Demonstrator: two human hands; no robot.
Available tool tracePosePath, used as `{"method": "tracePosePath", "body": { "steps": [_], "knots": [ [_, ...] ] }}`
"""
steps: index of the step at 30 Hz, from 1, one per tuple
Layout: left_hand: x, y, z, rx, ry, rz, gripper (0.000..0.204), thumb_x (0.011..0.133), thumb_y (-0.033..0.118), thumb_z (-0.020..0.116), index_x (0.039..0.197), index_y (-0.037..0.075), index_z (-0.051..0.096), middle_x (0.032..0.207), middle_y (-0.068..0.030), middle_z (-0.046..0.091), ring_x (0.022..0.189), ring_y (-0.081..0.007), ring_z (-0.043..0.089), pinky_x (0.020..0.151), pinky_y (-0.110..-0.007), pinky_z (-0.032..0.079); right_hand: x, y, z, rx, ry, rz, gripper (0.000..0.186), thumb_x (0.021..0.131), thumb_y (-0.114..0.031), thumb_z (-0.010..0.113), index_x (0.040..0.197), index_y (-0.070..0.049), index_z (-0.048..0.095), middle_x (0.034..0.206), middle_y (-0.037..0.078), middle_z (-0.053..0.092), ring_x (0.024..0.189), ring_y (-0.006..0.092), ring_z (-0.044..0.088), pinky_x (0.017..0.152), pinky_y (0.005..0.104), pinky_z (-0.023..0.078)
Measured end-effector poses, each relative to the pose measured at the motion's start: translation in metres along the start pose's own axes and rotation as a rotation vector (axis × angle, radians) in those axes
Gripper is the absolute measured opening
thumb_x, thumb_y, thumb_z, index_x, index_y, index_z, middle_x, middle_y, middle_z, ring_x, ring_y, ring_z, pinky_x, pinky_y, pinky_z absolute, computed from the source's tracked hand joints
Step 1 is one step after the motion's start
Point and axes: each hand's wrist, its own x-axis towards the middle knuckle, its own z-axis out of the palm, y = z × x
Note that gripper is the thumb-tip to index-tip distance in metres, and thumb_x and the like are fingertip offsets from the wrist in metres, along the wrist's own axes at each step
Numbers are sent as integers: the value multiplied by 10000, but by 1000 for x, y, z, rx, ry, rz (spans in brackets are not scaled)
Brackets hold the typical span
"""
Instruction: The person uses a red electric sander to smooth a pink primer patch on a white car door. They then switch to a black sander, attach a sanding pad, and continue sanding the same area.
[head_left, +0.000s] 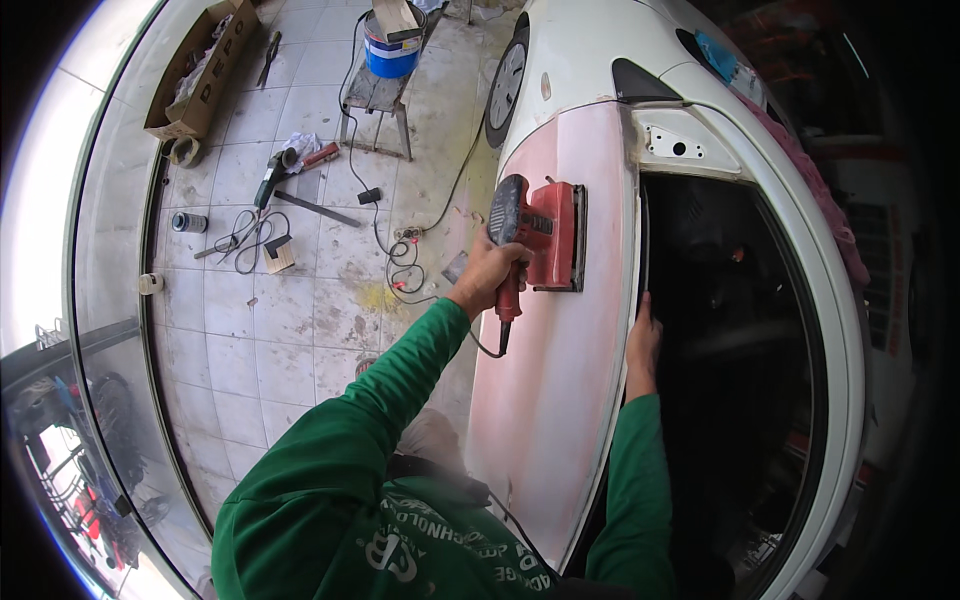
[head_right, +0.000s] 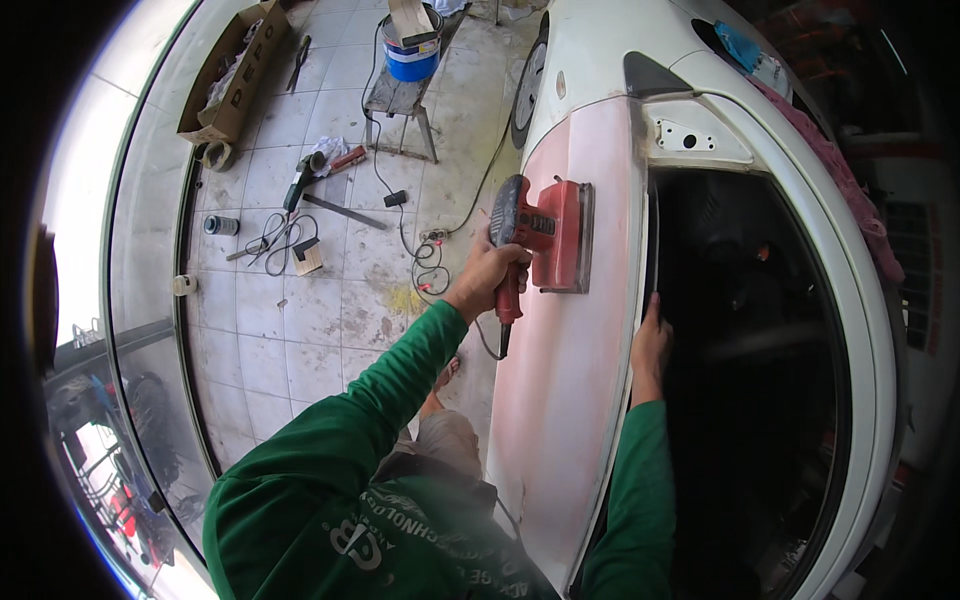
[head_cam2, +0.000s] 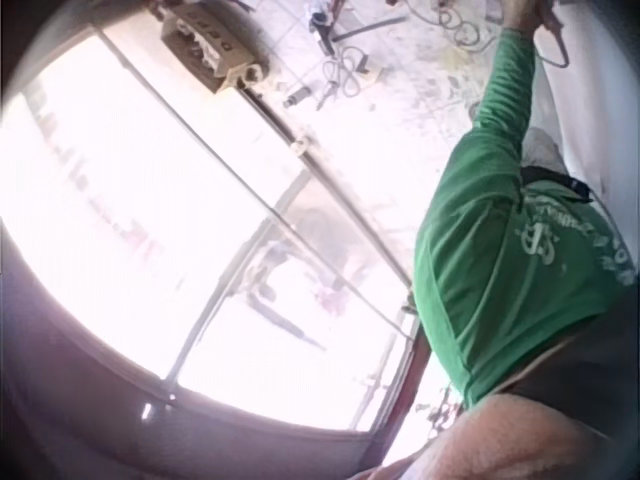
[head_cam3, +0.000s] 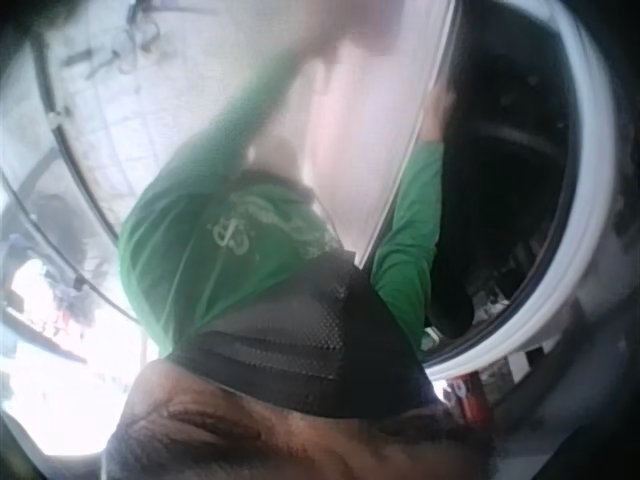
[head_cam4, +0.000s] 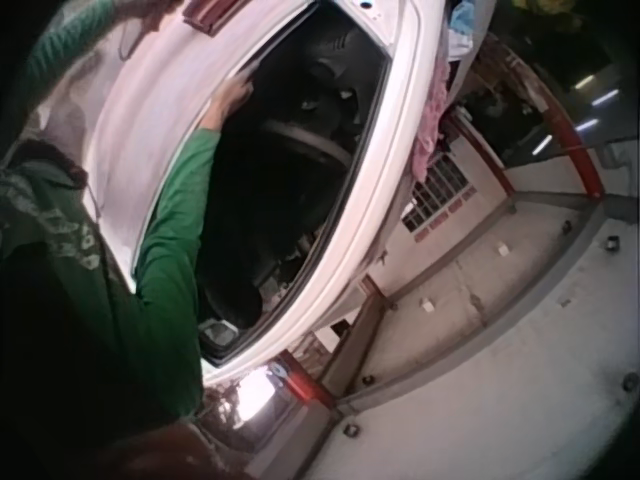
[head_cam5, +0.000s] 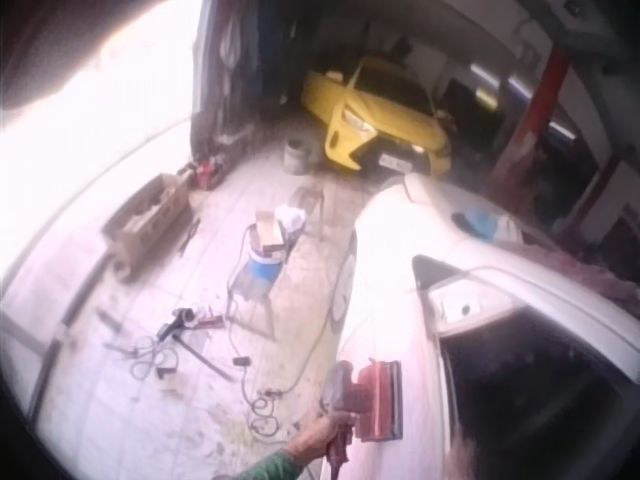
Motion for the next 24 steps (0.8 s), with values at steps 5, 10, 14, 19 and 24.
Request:
{"method": "tracePosePath", "body": {
  "steps": [5,10,14,19,24],
  "knots": [
    [-44,-22,4,16,40,-15,614,831,-74,637,1347,52,330,863,-140,622,527,-243,615,449,-413,546,-14,-17,-3,-17,3,0,815,1090,-651,346,1280,56,704,1250,293,712,1197,451,667,1016,472,511],
    [10,14,6,68,31,-24,621,832,-73,628,1371,48,345,835,-139,622,540,-249,621,456,-411,542,-20,-36,-6,-31,-61,108,755,1099,-623,375,1232,28,733,1135,270,746,1102,436,697,941,464,522],
    [74,57,27,57,32,6,502,833,-73,641,1242,37,371,812,-153,631,534,-252,631,446,-415,543,-25,-37,-4,21,19,69,745,1100,-621,390,1197,28,743,1102,265,749,1059,425,705,916,459,522],
    [123,78,25,98,14,-15,460,837,-58,645,1208,10,381,819,-158,636,533,-250,630,454,-423,551,-31,-41,-3,31,66,127,744,1104,-615,393,1165,37,747,1090,264,749,1039,425,704,918,456,520],
    [125,86,34,50,28,-26,451,840,-58,626,1212,6,380,831,-158,638,542,-247,633,458,-418,552,-29,-31,-5,66,39,126,720,1109,-589,419,1177,53,738,1099,251,757,1049,413,706,937,437,513]
  ]
}}
